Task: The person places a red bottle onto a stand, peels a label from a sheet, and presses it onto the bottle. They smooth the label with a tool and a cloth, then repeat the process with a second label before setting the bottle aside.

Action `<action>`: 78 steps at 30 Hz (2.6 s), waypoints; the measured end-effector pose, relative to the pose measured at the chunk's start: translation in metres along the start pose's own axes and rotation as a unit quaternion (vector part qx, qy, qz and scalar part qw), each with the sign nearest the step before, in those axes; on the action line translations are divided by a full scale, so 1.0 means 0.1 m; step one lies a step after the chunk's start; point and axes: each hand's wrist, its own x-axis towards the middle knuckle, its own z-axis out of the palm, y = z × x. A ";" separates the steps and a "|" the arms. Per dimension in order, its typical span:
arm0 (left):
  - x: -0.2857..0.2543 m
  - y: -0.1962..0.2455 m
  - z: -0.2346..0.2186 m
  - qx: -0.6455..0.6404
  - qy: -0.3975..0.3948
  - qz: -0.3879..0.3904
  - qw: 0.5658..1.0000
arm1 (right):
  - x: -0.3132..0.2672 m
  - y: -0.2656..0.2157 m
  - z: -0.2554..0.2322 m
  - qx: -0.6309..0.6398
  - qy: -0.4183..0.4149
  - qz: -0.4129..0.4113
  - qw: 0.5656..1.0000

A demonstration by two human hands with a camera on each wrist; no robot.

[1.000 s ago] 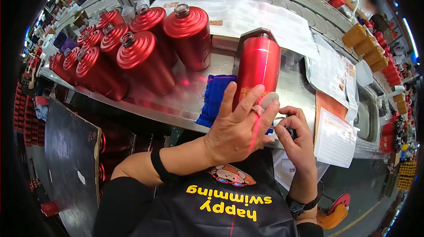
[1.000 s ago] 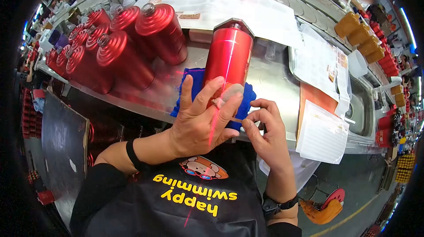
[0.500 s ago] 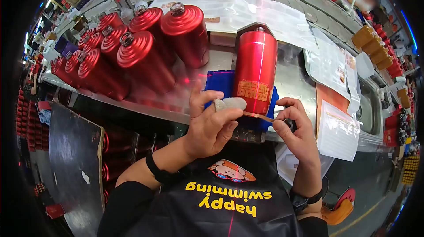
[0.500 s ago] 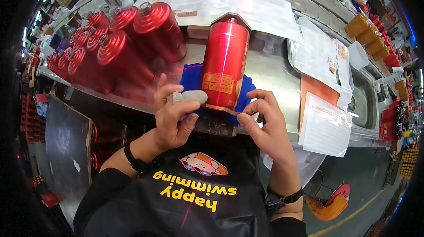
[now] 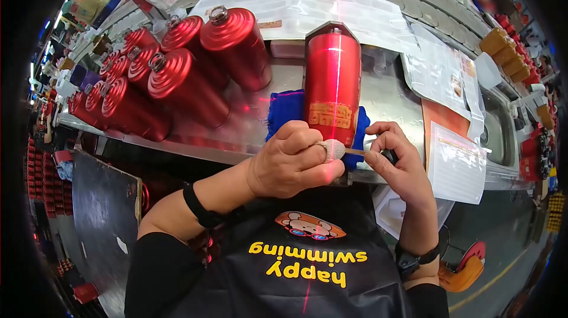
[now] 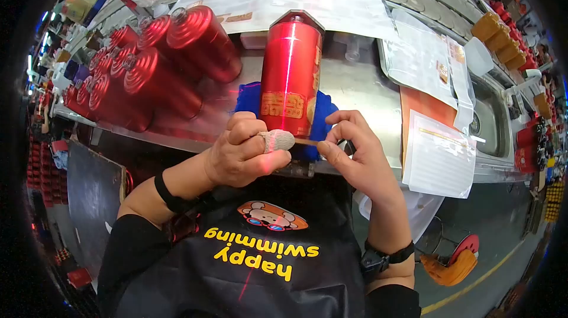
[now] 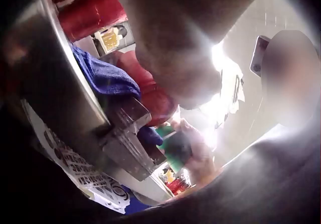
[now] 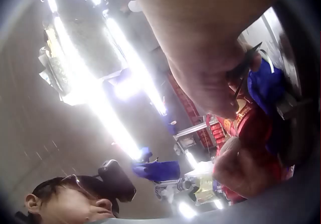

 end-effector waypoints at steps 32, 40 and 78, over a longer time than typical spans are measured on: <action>-0.06 -0.02 0.22 0.004 0.063 -0.018 0.998 | 0.00 0.04 -0.04 0.029 -0.019 0.046 0.998; -0.04 -0.03 0.17 -0.003 0.024 0.004 1.000 | 0.04 0.08 -0.03 -0.002 -0.001 0.002 1.000; 0.05 0.00 0.18 0.077 -0.005 0.050 0.996 | 0.05 0.07 -0.05 0.018 -0.005 0.024 1.000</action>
